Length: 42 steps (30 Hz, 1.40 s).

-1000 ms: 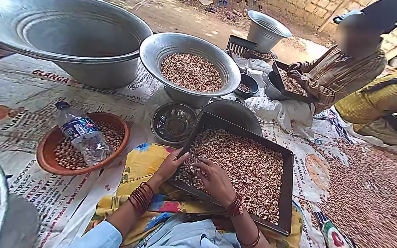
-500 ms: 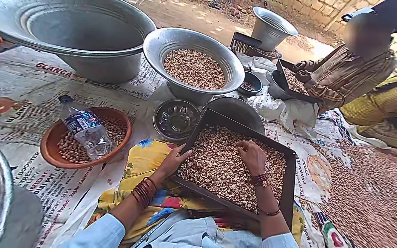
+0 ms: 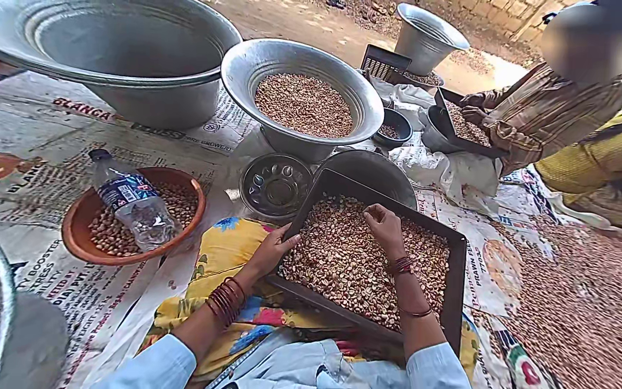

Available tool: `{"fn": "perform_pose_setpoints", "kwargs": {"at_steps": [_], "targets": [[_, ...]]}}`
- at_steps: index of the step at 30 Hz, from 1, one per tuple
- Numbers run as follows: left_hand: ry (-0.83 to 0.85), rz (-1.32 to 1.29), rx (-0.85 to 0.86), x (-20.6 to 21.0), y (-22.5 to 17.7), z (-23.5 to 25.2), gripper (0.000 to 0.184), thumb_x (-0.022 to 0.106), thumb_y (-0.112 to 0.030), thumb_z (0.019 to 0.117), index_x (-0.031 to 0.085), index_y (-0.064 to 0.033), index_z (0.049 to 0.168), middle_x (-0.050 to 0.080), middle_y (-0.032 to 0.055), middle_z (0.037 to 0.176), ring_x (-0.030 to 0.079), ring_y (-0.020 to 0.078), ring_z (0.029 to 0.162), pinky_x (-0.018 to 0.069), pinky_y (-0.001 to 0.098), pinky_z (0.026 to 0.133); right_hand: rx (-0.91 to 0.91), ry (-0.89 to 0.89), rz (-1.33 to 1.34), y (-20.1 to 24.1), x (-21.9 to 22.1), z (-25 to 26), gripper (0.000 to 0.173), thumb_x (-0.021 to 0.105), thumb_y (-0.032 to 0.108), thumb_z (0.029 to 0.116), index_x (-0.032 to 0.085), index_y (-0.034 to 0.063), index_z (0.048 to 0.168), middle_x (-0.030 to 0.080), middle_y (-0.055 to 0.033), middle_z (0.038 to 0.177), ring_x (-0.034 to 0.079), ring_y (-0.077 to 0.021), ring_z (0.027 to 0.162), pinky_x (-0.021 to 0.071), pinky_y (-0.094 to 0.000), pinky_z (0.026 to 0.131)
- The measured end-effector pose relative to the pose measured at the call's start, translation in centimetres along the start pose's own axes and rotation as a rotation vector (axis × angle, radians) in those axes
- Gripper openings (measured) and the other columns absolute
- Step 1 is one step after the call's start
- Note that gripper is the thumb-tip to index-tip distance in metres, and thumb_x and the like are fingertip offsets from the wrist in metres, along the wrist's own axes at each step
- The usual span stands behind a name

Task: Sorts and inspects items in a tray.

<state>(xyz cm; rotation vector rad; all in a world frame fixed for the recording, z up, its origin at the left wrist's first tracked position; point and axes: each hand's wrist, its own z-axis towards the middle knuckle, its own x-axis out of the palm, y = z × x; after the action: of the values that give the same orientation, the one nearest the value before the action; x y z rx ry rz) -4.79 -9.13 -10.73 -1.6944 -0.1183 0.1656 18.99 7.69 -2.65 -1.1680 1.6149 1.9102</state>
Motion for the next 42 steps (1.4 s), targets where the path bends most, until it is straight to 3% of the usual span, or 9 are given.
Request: {"fn": "perform_pose_setpoints", "kwargs": {"at_steps": [3,5,18,21,23,26,31,34,42], "targets": [[0.0,0.003,-0.006,0.1,0.0,0.0,0.04,0.051,-0.018,0.1046,0.053,0.0022,0.139,0.067,0.0087,0.118,0.064,0.0026,0.099,0.052,0.0231,0.093,-0.016,0.038,-0.298,1.1,1.2,1.4,0.025,0.062,0.023,0.1006,0.076,0.0084,0.116,0.074,-0.0151,0.112,0.069,-0.0313,0.11,0.0517,-0.0521,0.096],[0.007,0.004,-0.011,0.0,0.0,0.0,0.041,0.05,-0.017,0.1047,0.053,0.0025,0.14,0.067,0.0094,0.119,0.064,0.0032,0.1,0.0514,0.023,0.094,0.004,0.071,-0.407,1.6,1.5,2.2,0.026,0.062,0.021,0.1,0.075,0.0095,0.12,0.072,-0.0166,0.119,0.067,-0.0342,0.115,0.0511,-0.0537,0.097],[0.009,-0.031,-0.001,0.0,-0.1,0.1,0.04,0.049,-0.013,0.105,0.051,0.0026,0.141,0.066,0.0087,0.12,0.064,0.0007,0.099,0.052,0.0205,0.091,0.033,0.02,-0.386,1.4,2.2,2.6,0.026,0.058,0.017,0.1024,0.072,0.0031,0.12,0.071,-0.0215,0.117,0.067,-0.0376,0.115,0.0501,-0.0551,0.099],[0.006,-0.025,0.0,0.0,-0.1,0.1,0.04,0.049,-0.015,0.1055,0.051,0.0023,0.141,0.066,0.0096,0.121,0.064,0.0016,0.1,0.052,0.0211,0.092,-0.01,0.071,-0.264,2.2,0.8,0.8,0.024,0.061,0.021,0.1021,0.073,0.0041,0.115,0.073,-0.017,0.105,0.07,-0.0314,0.101,0.0519,-0.0509,0.092],[0.01,-0.021,0.004,0.0,0.1,0.1,0.04,0.049,-0.016,0.1053,0.051,0.0022,0.141,0.066,0.0094,0.121,0.064,0.0011,0.1,0.0516,0.021,0.093,-0.104,0.257,-0.063,3.3,-0.9,-2.2,0.022,0.063,0.022,0.101,0.074,0.005,0.109,0.072,-0.0074,0.091,0.066,-0.0162,0.081,0.0521,-0.0377,0.079],[0.004,-0.013,0.018,0.0,0.2,0.1,0.04,0.05,-0.015,0.1052,0.052,0.0033,0.141,0.066,0.0096,0.122,0.064,0.0002,0.102,0.0515,0.0204,0.094,-0.304,0.703,0.229,3.7,-3.0,-6.9,0.024,0.059,0.015,0.1021,0.072,0.0031,0.117,0.075,-0.002,0.108,0.07,-0.0028,0.091,0.0572,-0.0246,0.086],[-0.01,-0.015,0.002,0.1,-0.2,0.1,0.038,0.049,-0.012,0.1045,0.052,0.0048,0.139,0.065,0.0097,0.12,0.064,0.0,0.1,0.0521,0.0197,0.092,-0.462,0.866,-0.312,3.9,-2.4,-11.0,0.04,0.051,-0.003,0.0976,0.072,0.0135,0.128,0.072,-0.0169,0.114,0.069,-0.0359,0.105,0.0529,-0.0569,0.089],[-0.011,-0.005,-0.002,0.2,0.0,0.3,0.038,0.049,-0.012,0.1037,0.053,0.0046,0.138,0.065,0.0097,0.12,0.063,0.0004,0.1,0.052,0.0201,0.091,-0.453,0.96,-0.363,3.8,1.7,-10.6,0.045,0.056,-0.005,0.0938,0.067,0.0117,0.135,0.067,-0.0198,0.124,0.064,-0.0387,0.116,0.0518,-0.0581,0.094],[-0.012,0.009,0.008,0.1,0.1,0.0,0.038,0.048,-0.013,0.1047,0.053,0.0039,0.139,0.065,0.0104,0.122,0.063,0.0016,0.101,0.0518,0.0218,0.093,-0.18,0.334,-0.317,2.4,2.3,-3.2,0.041,0.05,0.008,0.1031,0.062,0.0127,0.142,0.059,-0.0174,0.143,0.062,-0.034,0.124,0.0505,-0.0509,0.103]]}}
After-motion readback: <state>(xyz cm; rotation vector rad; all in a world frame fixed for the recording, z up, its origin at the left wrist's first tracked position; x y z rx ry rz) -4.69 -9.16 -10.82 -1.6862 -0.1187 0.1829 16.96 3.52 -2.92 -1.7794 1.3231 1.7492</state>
